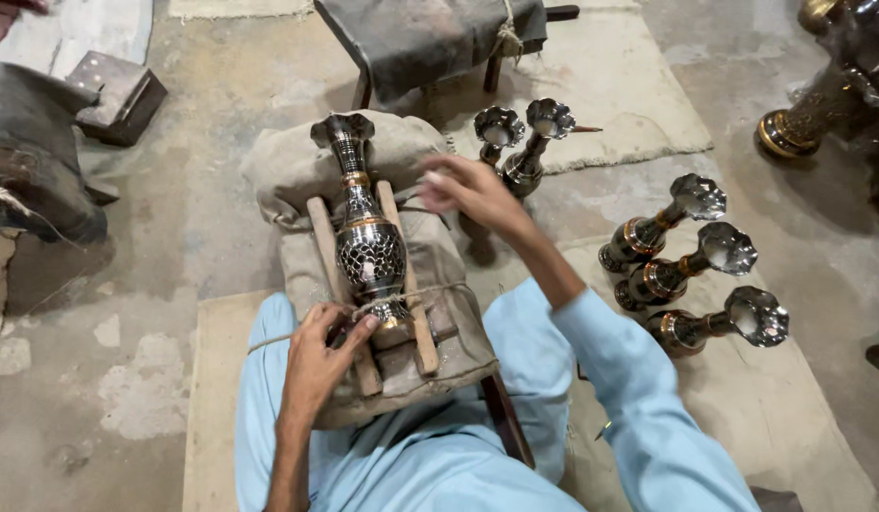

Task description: The person uses a hammer and chisel to emboss decorative patterns on a metal vessel held in a padded clamp. They repeatedly strike the chisel to create textured designs on the surface.

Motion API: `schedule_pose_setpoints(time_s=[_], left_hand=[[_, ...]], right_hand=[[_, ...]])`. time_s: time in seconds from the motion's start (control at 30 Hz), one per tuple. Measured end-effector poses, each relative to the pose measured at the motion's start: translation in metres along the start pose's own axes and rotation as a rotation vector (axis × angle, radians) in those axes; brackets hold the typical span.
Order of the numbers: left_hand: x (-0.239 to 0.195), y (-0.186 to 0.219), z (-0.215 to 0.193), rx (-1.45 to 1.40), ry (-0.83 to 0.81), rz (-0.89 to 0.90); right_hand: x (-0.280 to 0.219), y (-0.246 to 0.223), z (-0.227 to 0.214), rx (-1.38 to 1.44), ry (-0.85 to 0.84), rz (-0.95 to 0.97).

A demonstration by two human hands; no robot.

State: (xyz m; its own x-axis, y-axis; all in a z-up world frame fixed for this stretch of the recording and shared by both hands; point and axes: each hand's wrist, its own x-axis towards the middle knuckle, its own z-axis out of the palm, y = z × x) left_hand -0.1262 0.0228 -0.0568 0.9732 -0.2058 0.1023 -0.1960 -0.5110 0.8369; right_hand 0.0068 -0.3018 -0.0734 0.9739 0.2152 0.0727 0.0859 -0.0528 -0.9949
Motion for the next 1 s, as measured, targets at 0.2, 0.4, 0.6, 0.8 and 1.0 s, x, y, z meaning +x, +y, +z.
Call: schedule_pose_setpoints(time_s=[0.2, 0.4, 0.6, 0.8, 1.0], left_hand=[[-0.013, 0.01, 0.015, 0.046, 0.204, 0.056], [-0.025, 0.008, 0.031, -0.015, 0.351, 0.183], [-0.035, 0.004, 0.033, -0.013, 0.295, 0.186], [-0.023, -0.005, 0.033, 0.031, 0.291, 0.138], [-0.024, -0.029, 0.047, -0.005, 0.256, 0.146]], right_hand=[[0.096, 0.022, 0.073, 0.054, -0.153, 0.252], [0.079, 0.001, 0.078, 0.298, -0.034, 0.203], [0.018, -0.108, 0.039, 0.057, 0.089, -0.47], [-0.019, -0.172, -0.025, -0.439, 0.485, -0.719], [-0.047, -0.186, -0.124, -0.038, 0.611, -0.315]])
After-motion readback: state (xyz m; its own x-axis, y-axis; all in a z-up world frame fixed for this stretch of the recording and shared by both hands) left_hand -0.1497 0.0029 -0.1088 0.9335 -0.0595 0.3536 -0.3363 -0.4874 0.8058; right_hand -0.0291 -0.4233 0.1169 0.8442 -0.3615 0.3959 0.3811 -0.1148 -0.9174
